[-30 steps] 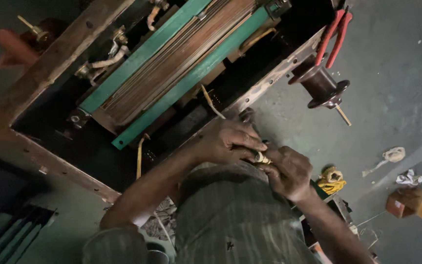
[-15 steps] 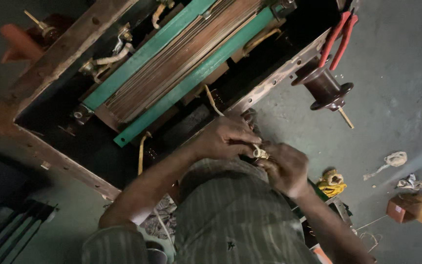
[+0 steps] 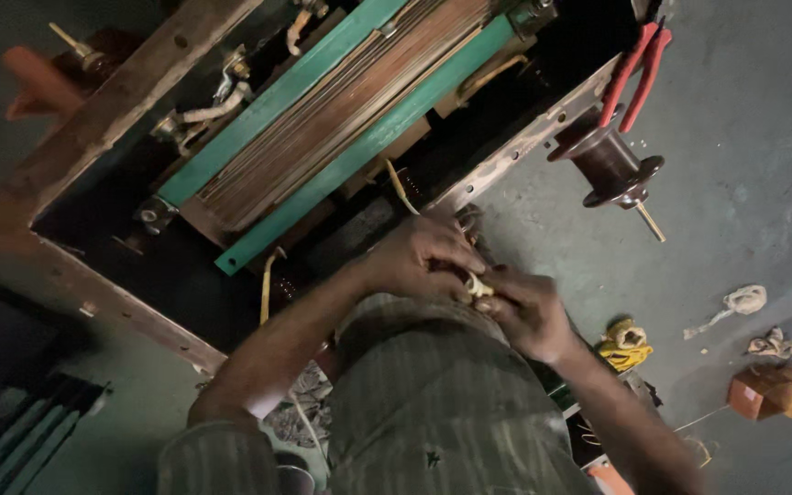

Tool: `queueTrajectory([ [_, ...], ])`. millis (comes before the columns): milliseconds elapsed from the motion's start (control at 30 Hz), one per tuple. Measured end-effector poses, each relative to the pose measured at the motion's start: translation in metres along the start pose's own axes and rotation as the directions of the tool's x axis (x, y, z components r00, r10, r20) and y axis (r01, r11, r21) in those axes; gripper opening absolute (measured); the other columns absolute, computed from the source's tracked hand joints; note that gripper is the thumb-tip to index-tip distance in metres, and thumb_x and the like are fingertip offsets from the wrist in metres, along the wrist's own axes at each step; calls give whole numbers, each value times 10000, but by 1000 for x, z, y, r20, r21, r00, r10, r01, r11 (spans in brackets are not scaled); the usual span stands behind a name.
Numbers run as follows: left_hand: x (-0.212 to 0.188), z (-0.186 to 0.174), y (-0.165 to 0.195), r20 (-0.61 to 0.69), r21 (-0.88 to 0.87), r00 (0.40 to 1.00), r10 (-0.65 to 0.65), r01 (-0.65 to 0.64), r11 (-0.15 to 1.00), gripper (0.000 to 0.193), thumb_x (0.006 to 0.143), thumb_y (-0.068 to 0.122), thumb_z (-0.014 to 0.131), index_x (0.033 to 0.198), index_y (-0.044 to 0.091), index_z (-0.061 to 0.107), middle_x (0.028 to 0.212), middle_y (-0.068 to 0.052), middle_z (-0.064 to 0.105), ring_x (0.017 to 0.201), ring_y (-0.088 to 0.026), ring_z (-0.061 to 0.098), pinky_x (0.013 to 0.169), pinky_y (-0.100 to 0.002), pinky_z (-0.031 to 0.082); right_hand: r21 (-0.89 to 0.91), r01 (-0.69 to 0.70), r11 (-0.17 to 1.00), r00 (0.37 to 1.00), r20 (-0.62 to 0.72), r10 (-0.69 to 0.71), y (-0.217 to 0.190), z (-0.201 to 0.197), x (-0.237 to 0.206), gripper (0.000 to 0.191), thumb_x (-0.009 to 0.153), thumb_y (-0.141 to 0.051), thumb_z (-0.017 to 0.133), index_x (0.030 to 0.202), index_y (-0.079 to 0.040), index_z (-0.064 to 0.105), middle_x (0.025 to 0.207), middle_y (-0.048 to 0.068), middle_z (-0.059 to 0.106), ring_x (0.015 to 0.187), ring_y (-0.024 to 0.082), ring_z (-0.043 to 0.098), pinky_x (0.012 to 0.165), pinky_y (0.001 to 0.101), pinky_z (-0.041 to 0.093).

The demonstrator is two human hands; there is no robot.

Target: The person works on an electrical component mounted in a metal frame on the workshop floor, fitting a small terminal part into a brown insulator bushing. They use pliers to grip and adjust the part, thread a wire through it, and press the assembled piece into place on the assembly.

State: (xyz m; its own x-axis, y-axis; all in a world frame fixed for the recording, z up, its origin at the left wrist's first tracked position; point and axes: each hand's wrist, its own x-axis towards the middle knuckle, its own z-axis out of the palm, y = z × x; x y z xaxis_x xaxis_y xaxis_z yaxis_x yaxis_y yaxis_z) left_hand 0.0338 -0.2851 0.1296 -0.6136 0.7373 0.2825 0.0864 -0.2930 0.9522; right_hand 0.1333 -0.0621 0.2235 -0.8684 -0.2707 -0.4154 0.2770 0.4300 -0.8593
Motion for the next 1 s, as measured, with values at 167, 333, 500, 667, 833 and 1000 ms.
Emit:
queueTrajectory([
  [167, 2, -3, -4, -82, 119, 993, 83, -73, 990, 541, 762, 432, 899, 1171, 103, 767, 1129, -84, 757, 1111, -266, 700, 1054, -407, 522, -613, 214, 760, 898, -183, -401, -18, 3, 2, 330, 1027, -343, 655, 1102, -28, 716, 1003, 116, 760, 802, 225, 652, 679, 401, 542],
  [333, 4, 0, -1, -141, 264, 983, 115, -75, 962, 590, 564, 533, 953, 911, 96, 760, 859, -58, 701, 872, -230, 685, 1001, -462, 496, 642, -492, 588, 867, 421, 265, 4, -19, 16, 543, 981, -448, 604, 1178, 51, 688, 886, 96, 744, 743, 181, 709, 686, 411, 648],
  [500, -2, 3, -12, -123, 93, 992, 19, -8, 996, 486, 643, 466, 953, 941, 110, 811, 875, -32, 764, 819, -190, 672, 816, -374, 501, 514, -302, 802, 951, 222, 216, 12, -3, 14, 414, 952, -315, 689, 1093, 74, 710, 882, 170, 764, 711, 216, 738, 604, 337, 597],
  [667, -2, -7, -15, -151, -148, 984, -97, 74, 986, 421, 851, 440, 861, 1095, 106, 785, 1005, -23, 757, 939, -162, 710, 890, -333, 553, -278, 165, 946, 960, -174, -219, -12, 6, 18, 306, 929, -207, 764, 1098, 44, 720, 995, 159, 762, 817, 190, 745, 694, 315, 599],
  [833, 3, -10, -5, -182, 98, 982, 57, -40, 994, 558, 570, 416, 953, 958, 67, 757, 869, -64, 671, 880, -224, 636, 831, -391, 507, 467, -356, 809, 924, 50, 378, 0, -6, 30, 455, 857, -369, 707, 1046, 43, 741, 917, 161, 780, 738, 202, 748, 637, 320, 611],
  [1000, 1, -6, -1, -229, 42, 966, 122, -116, 992, 324, 769, 274, 945, 973, 101, 763, 905, -21, 703, 926, -172, 686, 1130, -480, 493, 557, -450, 698, 891, 226, 393, 24, -1, 24, 488, 938, -412, 680, 1046, 60, 740, 801, 164, 736, 664, 236, 714, 581, 376, 571],
])
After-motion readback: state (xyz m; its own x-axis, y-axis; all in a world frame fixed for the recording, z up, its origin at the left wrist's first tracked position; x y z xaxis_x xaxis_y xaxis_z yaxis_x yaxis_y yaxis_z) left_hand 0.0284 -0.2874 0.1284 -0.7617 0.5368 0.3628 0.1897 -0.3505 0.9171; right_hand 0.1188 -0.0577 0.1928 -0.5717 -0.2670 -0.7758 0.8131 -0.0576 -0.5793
